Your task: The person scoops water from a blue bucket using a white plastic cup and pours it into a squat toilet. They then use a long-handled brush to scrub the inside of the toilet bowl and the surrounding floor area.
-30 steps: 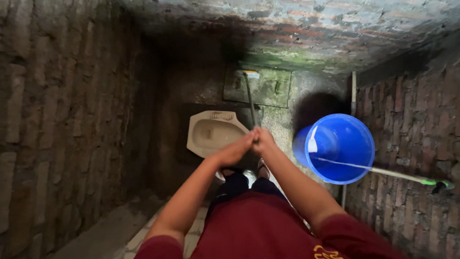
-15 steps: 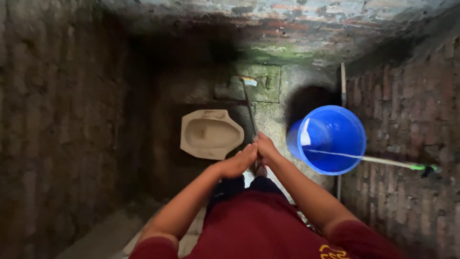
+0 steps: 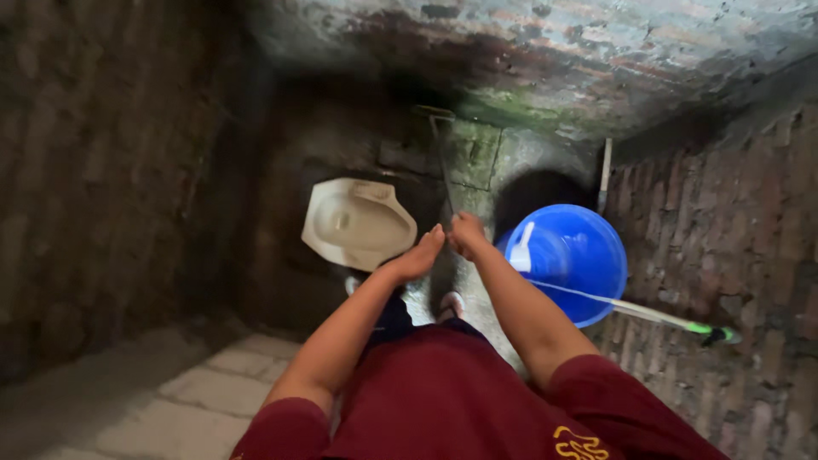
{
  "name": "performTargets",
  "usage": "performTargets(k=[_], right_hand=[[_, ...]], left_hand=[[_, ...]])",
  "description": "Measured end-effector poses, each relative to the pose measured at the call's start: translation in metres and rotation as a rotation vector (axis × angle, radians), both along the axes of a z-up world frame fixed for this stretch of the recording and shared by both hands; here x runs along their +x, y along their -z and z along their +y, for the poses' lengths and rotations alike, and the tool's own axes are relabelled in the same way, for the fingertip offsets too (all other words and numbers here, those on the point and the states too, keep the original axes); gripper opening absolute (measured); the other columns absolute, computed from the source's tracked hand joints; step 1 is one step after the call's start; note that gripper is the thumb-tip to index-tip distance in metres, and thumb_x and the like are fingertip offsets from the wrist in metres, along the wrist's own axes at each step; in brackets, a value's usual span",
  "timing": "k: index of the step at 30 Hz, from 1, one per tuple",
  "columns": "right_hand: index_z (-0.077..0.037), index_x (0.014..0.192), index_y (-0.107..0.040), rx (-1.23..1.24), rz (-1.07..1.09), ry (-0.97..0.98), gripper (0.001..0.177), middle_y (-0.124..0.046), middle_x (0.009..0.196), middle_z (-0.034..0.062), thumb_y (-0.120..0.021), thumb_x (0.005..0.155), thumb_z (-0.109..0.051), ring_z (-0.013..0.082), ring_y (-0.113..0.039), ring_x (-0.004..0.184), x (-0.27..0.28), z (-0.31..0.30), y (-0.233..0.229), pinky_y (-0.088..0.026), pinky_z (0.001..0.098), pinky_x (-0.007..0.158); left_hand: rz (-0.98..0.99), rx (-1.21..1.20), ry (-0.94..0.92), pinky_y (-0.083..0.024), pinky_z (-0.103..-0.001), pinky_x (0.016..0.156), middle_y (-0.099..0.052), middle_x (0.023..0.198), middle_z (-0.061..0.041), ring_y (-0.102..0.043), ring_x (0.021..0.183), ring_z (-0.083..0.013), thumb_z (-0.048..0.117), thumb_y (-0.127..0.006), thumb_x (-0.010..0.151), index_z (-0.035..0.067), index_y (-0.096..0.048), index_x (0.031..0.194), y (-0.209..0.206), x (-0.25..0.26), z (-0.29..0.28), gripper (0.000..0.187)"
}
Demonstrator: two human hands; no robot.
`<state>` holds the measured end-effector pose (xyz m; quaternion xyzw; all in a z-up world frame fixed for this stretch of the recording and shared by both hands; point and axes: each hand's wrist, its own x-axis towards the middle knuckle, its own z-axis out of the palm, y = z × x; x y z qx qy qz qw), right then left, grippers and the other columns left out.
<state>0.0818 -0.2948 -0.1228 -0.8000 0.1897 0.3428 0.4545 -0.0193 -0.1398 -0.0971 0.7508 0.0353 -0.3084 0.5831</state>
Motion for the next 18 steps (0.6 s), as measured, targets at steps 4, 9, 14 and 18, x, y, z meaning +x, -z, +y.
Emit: performTargets(k=[4, 9, 14, 18], right_hand=[[-0.013, 0.138, -0.056, -0.227, 0.033, -0.314, 0.045, -0.073, 0.087, 0.0230, -0.051, 0.094, -0.019, 0.0336, -0.068, 0.064, -0.032, -0.073, -0.006, -0.051, 0.0464, 0.053], [-0.003, 0.130, -0.058, -0.244, -0.252, -0.662, 0.044, -0.070, 0.095, 0.0266, -0.056, 0.089, -0.019, 0.0394, -0.067, 0.077, -0.061, -0.131, -0.032, -0.055, 0.0469, 0.066], [0.000, 0.116, -0.065, -0.190, -0.013, -0.731, 0.033, -0.071, 0.087, 0.0238, -0.050, 0.091, -0.016, 0.0333, -0.067, 0.067, -0.054, -0.117, -0.098, -0.051, 0.0461, 0.060], [-0.001, 0.113, -0.065, -0.035, 0.088, -0.718, 0.030, -0.065, 0.082, 0.0234, -0.049, 0.090, -0.012, 0.0307, -0.057, 0.060, -0.049, -0.084, -0.120, -0.044, 0.0456, 0.052]], left_hand=[[0.141, -0.220, -0.140, -0.007, -0.034, 0.127, -0.007, 0.173, -0.009, -0.004, 0.159, -0.0211, 0.067, -0.015, 0.101, 0.005, -0.010, 0.163, -0.046, -0.035, -0.019, 0.087], [0.176, -0.139, -0.169, -0.009, -0.032, 0.126, -0.013, 0.172, -0.009, -0.010, 0.159, -0.0209, 0.066, -0.014, 0.103, 0.005, -0.016, 0.162, -0.057, -0.070, -0.035, 0.085], [-0.014, -0.168, -0.112, -0.012, -0.032, 0.126, -0.017, 0.172, -0.011, -0.015, 0.159, -0.0225, 0.061, -0.017, 0.105, 0.005, -0.018, 0.162, -0.071, -0.088, -0.051, 0.080], [-0.016, -0.154, -0.140, -0.015, -0.032, 0.125, -0.024, 0.169, -0.012, -0.021, 0.157, -0.0233, 0.060, -0.016, 0.103, 0.007, -0.023, 0.162, -0.105, -0.097, -0.050, 0.080]])
